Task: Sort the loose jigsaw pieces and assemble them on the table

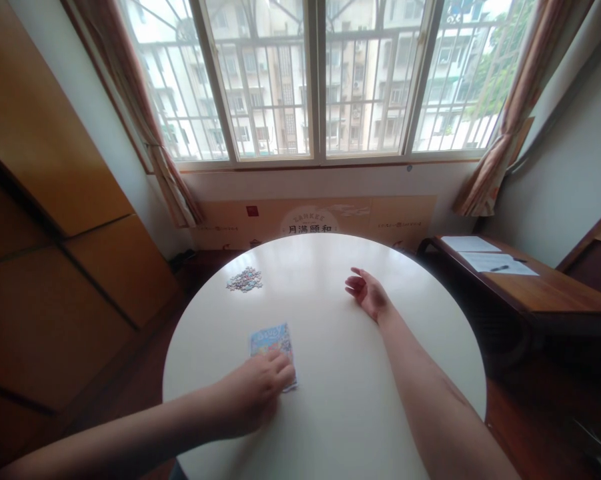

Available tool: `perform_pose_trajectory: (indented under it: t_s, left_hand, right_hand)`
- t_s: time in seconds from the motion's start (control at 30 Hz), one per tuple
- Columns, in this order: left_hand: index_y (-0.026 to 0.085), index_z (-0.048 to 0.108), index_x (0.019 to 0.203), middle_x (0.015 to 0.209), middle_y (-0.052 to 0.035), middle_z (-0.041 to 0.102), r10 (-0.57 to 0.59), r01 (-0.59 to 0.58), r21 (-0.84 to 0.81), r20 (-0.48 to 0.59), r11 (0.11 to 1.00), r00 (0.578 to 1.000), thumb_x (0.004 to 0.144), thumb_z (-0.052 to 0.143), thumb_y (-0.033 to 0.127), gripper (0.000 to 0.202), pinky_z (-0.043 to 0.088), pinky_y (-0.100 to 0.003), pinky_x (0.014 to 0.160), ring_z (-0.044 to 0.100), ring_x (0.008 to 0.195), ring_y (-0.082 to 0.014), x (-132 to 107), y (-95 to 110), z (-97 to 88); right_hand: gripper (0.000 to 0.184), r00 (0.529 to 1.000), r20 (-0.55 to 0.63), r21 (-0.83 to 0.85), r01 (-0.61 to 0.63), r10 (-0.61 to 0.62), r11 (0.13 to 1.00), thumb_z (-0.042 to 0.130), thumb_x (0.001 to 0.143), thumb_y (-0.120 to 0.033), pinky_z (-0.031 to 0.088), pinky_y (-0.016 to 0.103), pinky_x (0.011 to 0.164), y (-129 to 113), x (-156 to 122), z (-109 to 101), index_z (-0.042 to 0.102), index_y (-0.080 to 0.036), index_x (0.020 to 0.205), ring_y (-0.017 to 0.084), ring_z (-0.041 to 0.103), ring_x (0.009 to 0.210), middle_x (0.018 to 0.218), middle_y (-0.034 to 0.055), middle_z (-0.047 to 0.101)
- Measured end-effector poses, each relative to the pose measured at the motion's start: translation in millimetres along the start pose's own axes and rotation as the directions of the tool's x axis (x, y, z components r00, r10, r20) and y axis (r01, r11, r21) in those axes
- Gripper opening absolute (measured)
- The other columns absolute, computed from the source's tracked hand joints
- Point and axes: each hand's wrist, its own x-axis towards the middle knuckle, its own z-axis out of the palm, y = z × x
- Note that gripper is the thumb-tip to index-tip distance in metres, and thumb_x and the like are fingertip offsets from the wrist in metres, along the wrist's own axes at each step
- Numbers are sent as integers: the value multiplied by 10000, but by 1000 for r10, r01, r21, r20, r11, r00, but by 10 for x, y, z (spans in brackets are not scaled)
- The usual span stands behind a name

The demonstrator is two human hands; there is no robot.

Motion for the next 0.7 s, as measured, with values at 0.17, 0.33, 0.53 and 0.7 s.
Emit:
perform_pose_trajectory:
  t_s: [0.17, 0.33, 0.53, 0.7]
  left_hand:
    - [188, 544, 935, 996, -107, 611, -25, 26, 46, -32, 999, 999, 822, 490, 78, 167, 485, -364, 839, 564, 897, -250, -176, -231, -65]
    - [188, 561, 861, 951, -99, 641, -92, 90, 47, 23, 995, 996, 845, 481, 59, 153, 504, -325, 723, 614, 827, -236, -224, -339, -48]
    - [184, 649, 928, 935, -105, 699, -392, 391, 34, 44, 920, 919, 760, 450, -4, 322, 524, -358, 777, 673, 849, -260, -445, -679, -85]
    - [153, 677, 898, 936, -155, 710, -597, 593, 70, 65, 802, 800, 795, 450, 65, 265, 523, -413, 805, 686, 863, -308, -763, -1136, -61]
  right_hand:
    - [170, 1000, 3, 1, 3, -3, 1000, 570, 897, -266, 589, 324, 744, 13, 12, -15, 679, -208, 1013, 179, 706, 756, 773, 36, 733]
    - [169, 1000, 8, -5, 11, -11, 1000, 604, 877, -262, 591, 316, 734, 16, 17, -27, 671, -211, 1023, 179, 705, 758, 769, 32, 730]
    - [178, 1000, 16, -8, 17, -17, 1000, 598, 882, -252, 589, 303, 732, 14, 15, -24, 671, -199, 1036, 170, 703, 747, 759, 30, 726]
    - [173, 1000, 25, -10, 19, -19, 1000, 626, 870, -251, 591, 313, 739, 18, 24, -29, 671, -209, 1032, 175, 706, 753, 773, 27, 736]
